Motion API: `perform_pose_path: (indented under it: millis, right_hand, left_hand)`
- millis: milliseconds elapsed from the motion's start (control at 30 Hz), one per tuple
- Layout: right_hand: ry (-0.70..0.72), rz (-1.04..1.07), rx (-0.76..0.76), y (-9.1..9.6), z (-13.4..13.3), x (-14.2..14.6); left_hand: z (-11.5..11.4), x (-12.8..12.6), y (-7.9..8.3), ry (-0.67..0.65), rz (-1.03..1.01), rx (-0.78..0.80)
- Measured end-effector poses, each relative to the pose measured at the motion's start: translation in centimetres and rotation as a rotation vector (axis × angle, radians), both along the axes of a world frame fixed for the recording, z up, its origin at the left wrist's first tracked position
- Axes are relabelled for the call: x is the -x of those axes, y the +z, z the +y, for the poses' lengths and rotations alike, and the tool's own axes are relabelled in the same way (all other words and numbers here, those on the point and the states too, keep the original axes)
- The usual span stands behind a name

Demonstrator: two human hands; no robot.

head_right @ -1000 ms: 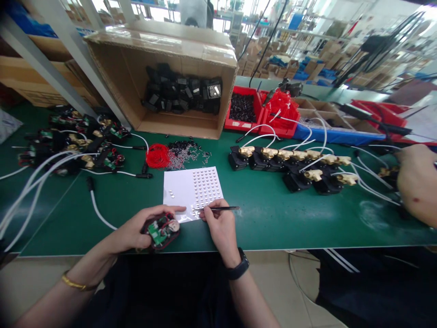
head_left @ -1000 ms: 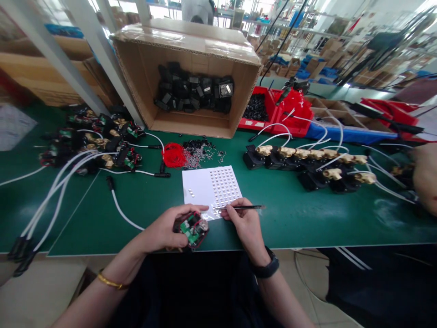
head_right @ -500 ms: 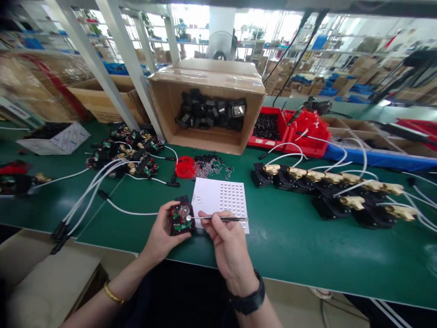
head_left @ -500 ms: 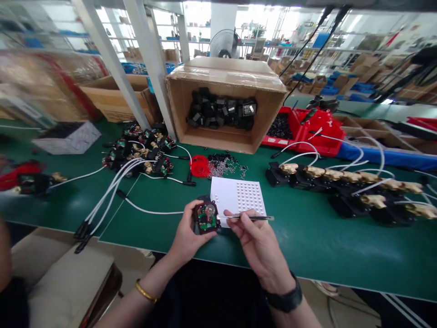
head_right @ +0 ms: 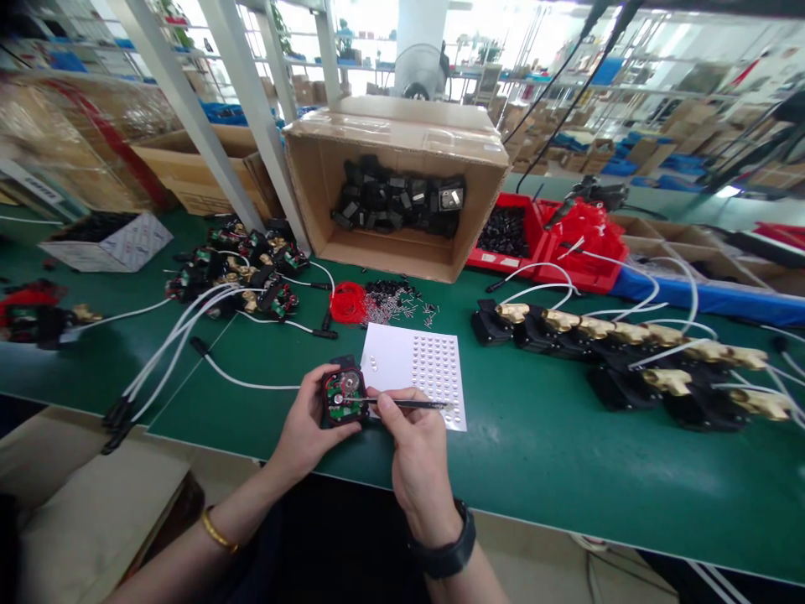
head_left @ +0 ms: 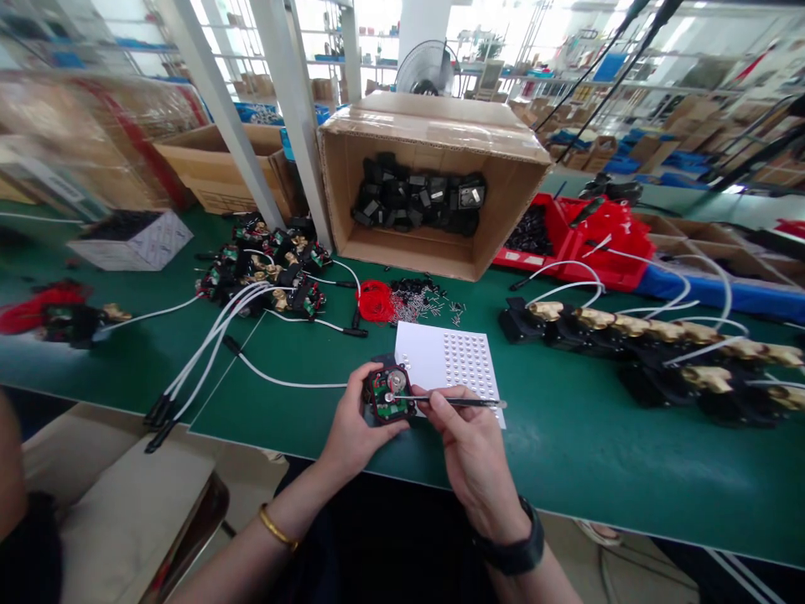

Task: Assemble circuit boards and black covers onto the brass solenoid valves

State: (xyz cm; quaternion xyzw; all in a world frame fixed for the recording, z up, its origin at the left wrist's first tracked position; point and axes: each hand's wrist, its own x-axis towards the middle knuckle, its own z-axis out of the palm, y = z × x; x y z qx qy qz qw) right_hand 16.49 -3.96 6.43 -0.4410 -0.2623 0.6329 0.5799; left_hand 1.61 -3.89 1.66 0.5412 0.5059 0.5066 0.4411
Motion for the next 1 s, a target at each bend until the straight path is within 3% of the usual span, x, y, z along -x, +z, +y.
perform_pose_path:
  millis: [600, 833, 1000]
  right_hand:
    - [-0.042, -0.092, -0.021, 0.12, -0.4, 0.7]
    - [-0.045, -0.133, -0.043, -0.05, -0.47, 0.81]
    - [-0.056, -0.163, -0.078, 0.11, -0.37, 0.96]
  left_hand:
    - [0.03, -0.05, -0.14, -0.009, 0.013, -0.018]
    - [-0.01, 0.14, 0.63, 0.014, 0.106, -0.137]
    - [-0.07, 0.27, 0.09, 0.011, 0.023, -0.252]
